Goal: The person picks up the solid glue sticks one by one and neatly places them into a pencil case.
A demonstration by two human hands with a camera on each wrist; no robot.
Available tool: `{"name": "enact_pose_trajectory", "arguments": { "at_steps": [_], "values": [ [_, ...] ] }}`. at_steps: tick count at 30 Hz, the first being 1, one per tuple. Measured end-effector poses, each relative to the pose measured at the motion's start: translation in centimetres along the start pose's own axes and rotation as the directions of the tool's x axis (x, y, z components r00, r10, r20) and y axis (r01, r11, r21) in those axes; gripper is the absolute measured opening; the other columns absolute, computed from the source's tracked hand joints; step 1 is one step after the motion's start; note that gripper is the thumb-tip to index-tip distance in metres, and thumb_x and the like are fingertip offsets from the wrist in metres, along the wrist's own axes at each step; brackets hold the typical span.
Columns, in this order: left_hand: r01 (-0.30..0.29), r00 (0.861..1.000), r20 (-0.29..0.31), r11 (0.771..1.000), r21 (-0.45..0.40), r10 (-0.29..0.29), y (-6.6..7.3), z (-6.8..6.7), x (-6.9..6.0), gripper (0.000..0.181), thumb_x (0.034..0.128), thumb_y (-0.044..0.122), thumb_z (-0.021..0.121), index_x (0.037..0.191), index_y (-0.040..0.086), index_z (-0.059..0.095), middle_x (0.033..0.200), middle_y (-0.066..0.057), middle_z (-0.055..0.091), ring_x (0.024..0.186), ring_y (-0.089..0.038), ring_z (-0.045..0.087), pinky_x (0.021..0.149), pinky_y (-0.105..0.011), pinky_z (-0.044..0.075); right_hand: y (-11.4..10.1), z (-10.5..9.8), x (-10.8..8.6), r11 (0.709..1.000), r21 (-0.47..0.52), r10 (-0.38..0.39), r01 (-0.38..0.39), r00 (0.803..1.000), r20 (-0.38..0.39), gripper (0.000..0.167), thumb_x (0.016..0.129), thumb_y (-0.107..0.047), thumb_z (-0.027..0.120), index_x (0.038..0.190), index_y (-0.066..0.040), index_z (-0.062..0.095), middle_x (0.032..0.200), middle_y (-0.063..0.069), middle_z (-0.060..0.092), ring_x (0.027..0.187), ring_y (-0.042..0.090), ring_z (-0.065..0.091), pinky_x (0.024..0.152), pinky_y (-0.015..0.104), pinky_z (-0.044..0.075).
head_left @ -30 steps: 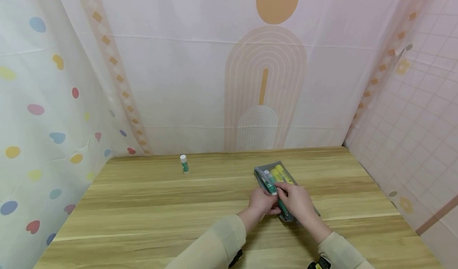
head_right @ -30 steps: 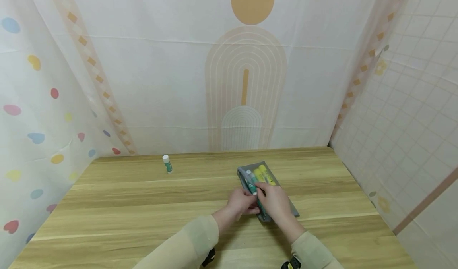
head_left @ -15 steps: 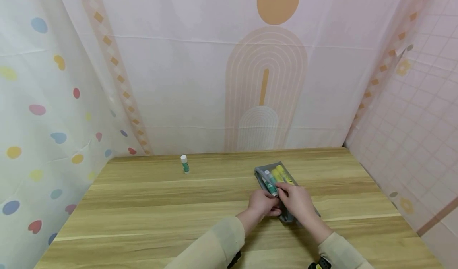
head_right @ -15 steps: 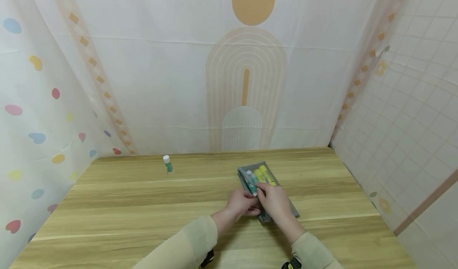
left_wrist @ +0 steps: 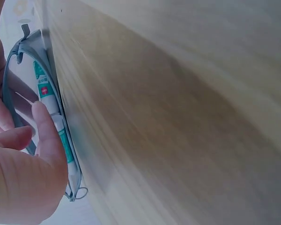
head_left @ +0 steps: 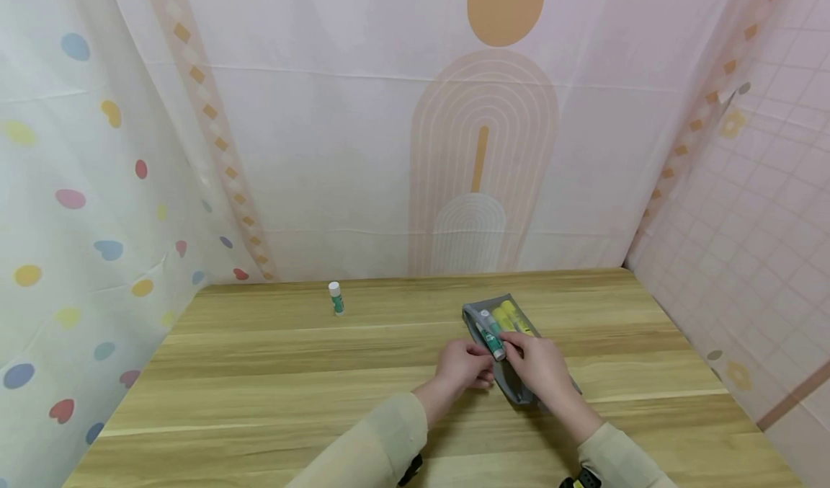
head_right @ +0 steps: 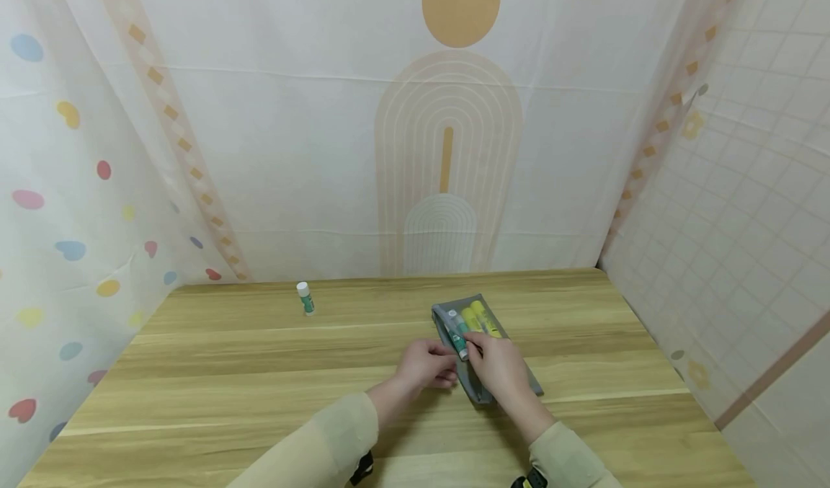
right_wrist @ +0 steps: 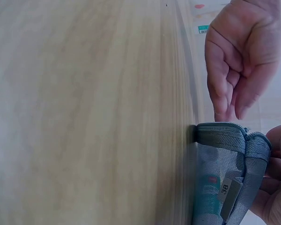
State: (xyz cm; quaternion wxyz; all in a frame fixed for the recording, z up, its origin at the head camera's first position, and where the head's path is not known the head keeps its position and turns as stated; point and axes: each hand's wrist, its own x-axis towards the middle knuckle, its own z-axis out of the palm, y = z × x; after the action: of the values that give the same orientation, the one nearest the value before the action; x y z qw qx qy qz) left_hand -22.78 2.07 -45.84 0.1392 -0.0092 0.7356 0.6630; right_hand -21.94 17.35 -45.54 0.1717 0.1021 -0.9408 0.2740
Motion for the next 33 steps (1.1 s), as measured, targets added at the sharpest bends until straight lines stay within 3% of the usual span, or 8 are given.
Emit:
{"name": "enact_pose_trajectory", "arguments": {
  "at_steps": [8, 14, 18, 24, 33],
  "values": [
    [-0.042, 0.999, -0.024, 0.996, 0.074, 0.043, -0.1, -1.0, -0.1, 0.006, 0.0874, -0.001, 0.068, 0.091, -0.005, 0.070, 0.073, -0.009, 0.069, 0.062, -0.016, 0.066, 0.056, -0.029, 0.058, 0.0, 0.0, 0.0, 1.000, -0.010, -0.016, 0.016, 1.000, -0.015, 0.018, 0.089, -0.007, 0.071, 0.106, -0.007, 0.077, 0.092, 0.009, 0.074, 0.057, 0.013, 0.050, 0.049, 0.029, 0.043],
    [-0.111, 0.991, -0.058, 0.981, 0.162, 0.122, -0.1, -2.0, 0.0, 0.005, 0.0846, 0.002, 0.072, 0.087, -0.002, 0.070, 0.071, -0.006, 0.068, 0.062, -0.018, 0.066, 0.050, -0.024, 0.051, -0.1, 0.0, 0.0, 1.000, -0.015, -0.019, 0.019, 1.000, -0.009, 0.018, 0.089, -0.007, 0.072, 0.106, -0.007, 0.077, 0.093, 0.010, 0.074, 0.059, 0.014, 0.053, 0.052, 0.033, 0.048],
    [-0.140, 0.984, -0.075, 0.958, 0.250, 0.163, -0.1, -2.8, 0.1, 0.007, 0.0856, 0.005, 0.074, 0.090, 0.000, 0.070, 0.073, -0.004, 0.067, 0.063, -0.017, 0.064, 0.050, -0.023, 0.050, -0.1, 0.0, 0.0, 1.000, -0.021, -0.021, 0.021, 1.000, -0.003, 0.018, 0.089, -0.007, 0.072, 0.106, -0.007, 0.077, 0.093, 0.010, 0.074, 0.060, 0.014, 0.053, 0.053, 0.033, 0.049],
    [-0.197, 0.964, -0.091, 0.900, 0.389, 0.250, 0.0, -4.3, 0.2, 0.013, 0.0855, 0.010, 0.075, 0.094, 0.001, 0.071, 0.079, -0.002, 0.066, 0.071, -0.013, 0.060, 0.064, -0.027, 0.053, -0.2, 0.0, -0.1, 1.000, -0.019, -0.024, 0.024, 1.000, -0.009, 0.017, 0.090, -0.008, 0.071, 0.106, -0.007, 0.077, 0.088, 0.008, 0.074, 0.053, 0.011, 0.047, 0.047, 0.029, 0.042],
    [-0.211, 0.943, -0.137, 0.864, 0.457, 0.303, -0.1, -6.7, 0.7, 0.021, 0.0862, 0.012, 0.074, 0.101, -0.002, 0.070, 0.085, -0.005, 0.068, 0.079, -0.018, 0.064, 0.071, -0.034, 0.055, -0.2, 0.0, -0.1, 1.000, -0.011, -0.029, 0.029, 1.000, -0.009, 0.018, 0.090, -0.007, 0.071, 0.107, -0.007, 0.077, 0.090, 0.008, 0.075, 0.049, 0.008, 0.042, 0.044, 0.026, 0.036]
  ]
}}
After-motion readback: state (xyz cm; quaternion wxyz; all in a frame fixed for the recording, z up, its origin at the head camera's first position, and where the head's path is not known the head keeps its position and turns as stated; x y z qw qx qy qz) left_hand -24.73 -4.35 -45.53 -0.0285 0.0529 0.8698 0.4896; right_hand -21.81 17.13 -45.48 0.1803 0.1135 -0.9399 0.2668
